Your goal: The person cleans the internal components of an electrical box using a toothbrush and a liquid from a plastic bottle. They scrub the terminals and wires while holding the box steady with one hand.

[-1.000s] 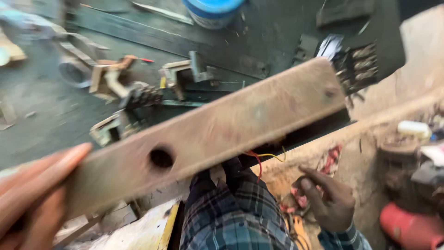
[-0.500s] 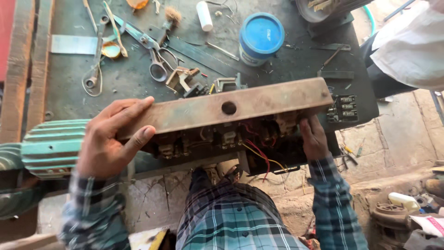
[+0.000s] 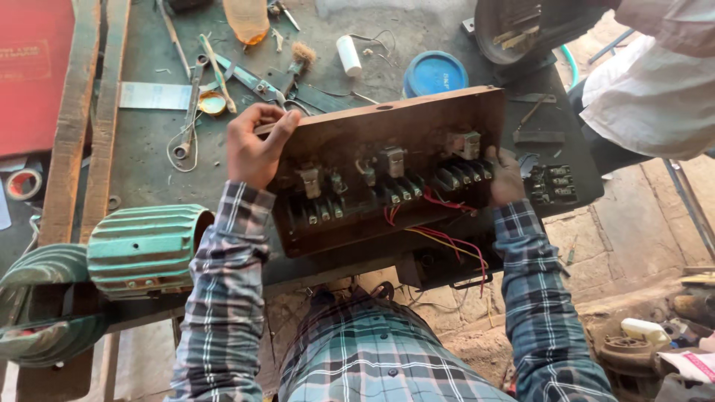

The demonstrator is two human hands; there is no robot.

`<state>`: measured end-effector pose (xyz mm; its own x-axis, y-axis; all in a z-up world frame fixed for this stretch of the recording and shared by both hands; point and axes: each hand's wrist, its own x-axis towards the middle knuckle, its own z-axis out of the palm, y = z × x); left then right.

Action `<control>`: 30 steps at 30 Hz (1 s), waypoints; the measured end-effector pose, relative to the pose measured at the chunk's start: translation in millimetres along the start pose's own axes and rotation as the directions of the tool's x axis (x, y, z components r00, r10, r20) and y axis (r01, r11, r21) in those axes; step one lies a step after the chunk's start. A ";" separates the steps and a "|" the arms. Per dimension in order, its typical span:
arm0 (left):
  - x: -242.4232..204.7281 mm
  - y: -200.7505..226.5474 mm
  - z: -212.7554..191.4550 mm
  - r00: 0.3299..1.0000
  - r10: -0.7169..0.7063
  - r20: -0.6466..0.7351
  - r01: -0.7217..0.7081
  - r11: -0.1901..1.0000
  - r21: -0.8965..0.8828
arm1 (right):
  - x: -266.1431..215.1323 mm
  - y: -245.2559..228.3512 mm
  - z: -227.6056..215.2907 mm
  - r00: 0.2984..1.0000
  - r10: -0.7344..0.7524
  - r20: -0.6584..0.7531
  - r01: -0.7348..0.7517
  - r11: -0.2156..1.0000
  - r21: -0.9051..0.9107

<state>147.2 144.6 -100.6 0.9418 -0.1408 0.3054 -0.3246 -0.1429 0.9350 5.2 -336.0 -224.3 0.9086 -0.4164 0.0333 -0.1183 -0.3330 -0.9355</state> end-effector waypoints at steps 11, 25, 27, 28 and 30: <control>-15.8 -10.4 -4.7 0.999 0.000 0.032 0.004 0.992 -0.126 | -22.5 -49.9 0.0 0.989 0.086 0.119 -0.128 0.903 0.410; 45.7 70.9 -112.5 0.994 0.067 -0.089 -0.031 0.931 0.365 | 199.7 -225.6 -95.0 0.523 -0.562 0.640 0.754 -0.044 -0.655; 55.5 80.4 -122.6 0.995 0.089 -0.050 -0.054 0.875 0.481 | 255.6 -230.4 -94.2 0.377 -0.466 0.801 0.790 -0.289 -0.540; 57.7 85.1 -127.2 0.995 0.097 -0.024 -0.069 0.841 0.537 | 271.9 -226.9 -95.6 0.323 -0.433 0.842 0.796 -0.357 -0.489; 59.8 95.3 -133.2 0.993 0.110 0.045 -0.113 0.766 0.632 | 286.3 -213.8 -101.1 0.242 -0.349 0.905 0.786 -0.476 -0.394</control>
<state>184.3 253.1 30.8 0.8955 -0.1996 0.3978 -0.4112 -0.7130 0.5679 250.1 -469.5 20.8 0.6236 0.7815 0.0165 0.6128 -0.5019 0.6105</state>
